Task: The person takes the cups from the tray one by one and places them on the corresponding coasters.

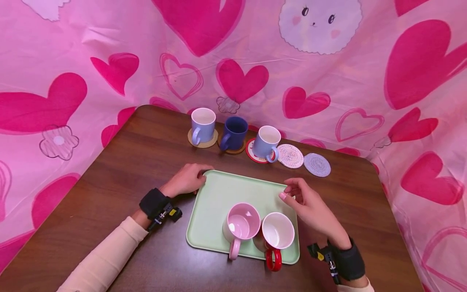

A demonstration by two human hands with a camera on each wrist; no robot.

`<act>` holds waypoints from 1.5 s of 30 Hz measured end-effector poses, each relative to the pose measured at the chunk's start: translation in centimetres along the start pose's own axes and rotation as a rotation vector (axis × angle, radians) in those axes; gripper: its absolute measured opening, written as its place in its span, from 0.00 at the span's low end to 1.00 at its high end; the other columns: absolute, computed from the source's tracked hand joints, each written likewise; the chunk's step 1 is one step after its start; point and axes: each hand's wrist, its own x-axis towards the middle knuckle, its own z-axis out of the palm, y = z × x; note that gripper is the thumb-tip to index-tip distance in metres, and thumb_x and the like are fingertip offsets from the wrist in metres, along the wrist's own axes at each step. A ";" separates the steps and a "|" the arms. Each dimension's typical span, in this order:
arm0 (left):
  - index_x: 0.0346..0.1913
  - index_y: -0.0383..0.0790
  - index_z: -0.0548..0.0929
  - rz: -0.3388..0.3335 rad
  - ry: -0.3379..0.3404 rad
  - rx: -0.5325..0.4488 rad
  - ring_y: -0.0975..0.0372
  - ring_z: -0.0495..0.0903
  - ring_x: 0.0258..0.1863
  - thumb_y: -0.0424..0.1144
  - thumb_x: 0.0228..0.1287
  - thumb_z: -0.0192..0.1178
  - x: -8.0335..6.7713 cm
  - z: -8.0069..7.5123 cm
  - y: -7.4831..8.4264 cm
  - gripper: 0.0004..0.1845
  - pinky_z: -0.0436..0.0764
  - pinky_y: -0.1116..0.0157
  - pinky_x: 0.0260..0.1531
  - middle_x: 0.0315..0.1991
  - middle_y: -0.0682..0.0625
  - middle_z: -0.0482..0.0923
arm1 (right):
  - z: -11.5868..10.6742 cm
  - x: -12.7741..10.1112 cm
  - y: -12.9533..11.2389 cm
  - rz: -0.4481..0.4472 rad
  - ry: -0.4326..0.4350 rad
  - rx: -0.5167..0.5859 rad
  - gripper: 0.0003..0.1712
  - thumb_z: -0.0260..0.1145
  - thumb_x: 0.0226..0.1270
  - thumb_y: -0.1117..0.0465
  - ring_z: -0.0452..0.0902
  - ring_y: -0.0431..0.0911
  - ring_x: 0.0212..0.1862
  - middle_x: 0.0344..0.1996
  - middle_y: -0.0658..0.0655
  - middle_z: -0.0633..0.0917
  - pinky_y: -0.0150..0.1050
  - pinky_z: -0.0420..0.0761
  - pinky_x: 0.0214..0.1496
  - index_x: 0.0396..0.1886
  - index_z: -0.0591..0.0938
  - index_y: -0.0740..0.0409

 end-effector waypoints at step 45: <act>0.62 0.45 0.78 0.036 0.009 0.025 0.58 0.77 0.15 0.32 0.67 0.56 0.0 0.3 0.1 0.21 0.78 0.62 0.19 0.37 0.47 0.79 | 4.6 -6.8 -0.8 0.038 -0.109 -0.113 0.70 0.83 0.36 0.41 0.74 0.47 0.51 0.52 0.55 0.74 0.45 0.78 0.53 0.73 0.53 0.60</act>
